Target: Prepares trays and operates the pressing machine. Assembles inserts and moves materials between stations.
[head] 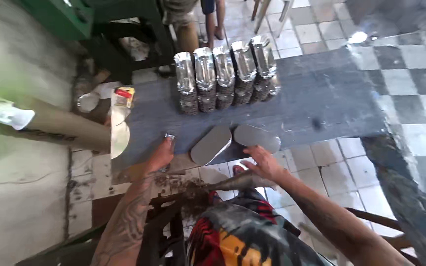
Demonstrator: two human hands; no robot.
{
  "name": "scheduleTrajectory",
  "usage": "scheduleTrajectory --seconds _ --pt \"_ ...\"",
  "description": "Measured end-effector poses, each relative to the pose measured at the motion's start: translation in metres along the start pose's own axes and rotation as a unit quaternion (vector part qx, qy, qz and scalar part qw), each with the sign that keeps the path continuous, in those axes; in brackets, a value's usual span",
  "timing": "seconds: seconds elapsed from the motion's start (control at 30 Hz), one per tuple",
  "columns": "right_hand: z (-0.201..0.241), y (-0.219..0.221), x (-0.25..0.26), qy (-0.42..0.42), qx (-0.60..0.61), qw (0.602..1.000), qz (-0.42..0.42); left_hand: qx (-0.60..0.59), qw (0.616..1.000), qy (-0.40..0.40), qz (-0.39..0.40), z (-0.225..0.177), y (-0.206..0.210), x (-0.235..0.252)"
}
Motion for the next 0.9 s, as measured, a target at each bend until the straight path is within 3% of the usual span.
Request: scheduleTrajectory --seconds 0.07,0.13,0.2,0.3,0.37,0.43,0.53,0.67,0.77,0.9 --pt "-0.013 -0.015 0.029 -0.091 -0.083 0.990 -0.067 0.023 1.000 0.001 0.003 0.009 0.001 0.006" --pt "-0.041 -0.003 0.041 -0.119 -0.117 0.986 -0.029 0.036 0.999 0.008 -0.009 0.014 0.000 0.007" --pt "-0.056 0.005 0.044 -0.126 -0.085 0.988 -0.001 0.047 0.995 0.031 -0.079 0.010 -0.009 0.002" --pt "-0.061 -0.004 0.051 -0.081 0.024 0.996 0.029 -0.017 0.986 0.058 -0.153 -0.060 -0.012 -0.028" --pt "-0.062 -0.009 0.048 -0.053 0.063 0.995 0.048 -0.029 0.991 0.066 -0.116 -0.129 0.015 -0.042" --pt "-0.065 -0.011 0.054 -0.057 0.080 0.994 0.054 -0.017 0.995 0.087 -0.051 -0.168 0.055 -0.027" --pt "-0.070 -0.009 0.056 -0.071 0.103 0.990 0.063 -0.029 0.991 0.114 0.069 -0.161 0.090 0.010" --pt "-0.069 -0.010 0.054 -0.090 0.120 0.988 0.032 -0.165 0.950 0.123 0.233 -0.155 0.082 0.018" --pt "-0.070 -0.008 0.052 -0.106 0.113 0.987 -0.029 -0.194 0.935 0.108 0.275 -0.154 0.080 0.024" --pt "-0.067 -0.002 0.045 -0.116 0.065 0.991 -0.025 -0.223 0.933 0.118 0.258 -0.149 0.077 0.014"
Point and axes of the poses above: each hand's wrist, its own x-axis towards the middle knuckle, its own y-axis out of the palm, z = x × y, the point moved 7 cm from there along x, towards the middle knuckle, and after that the axes turned 15 degrees about -z, right-handed, at the moved point
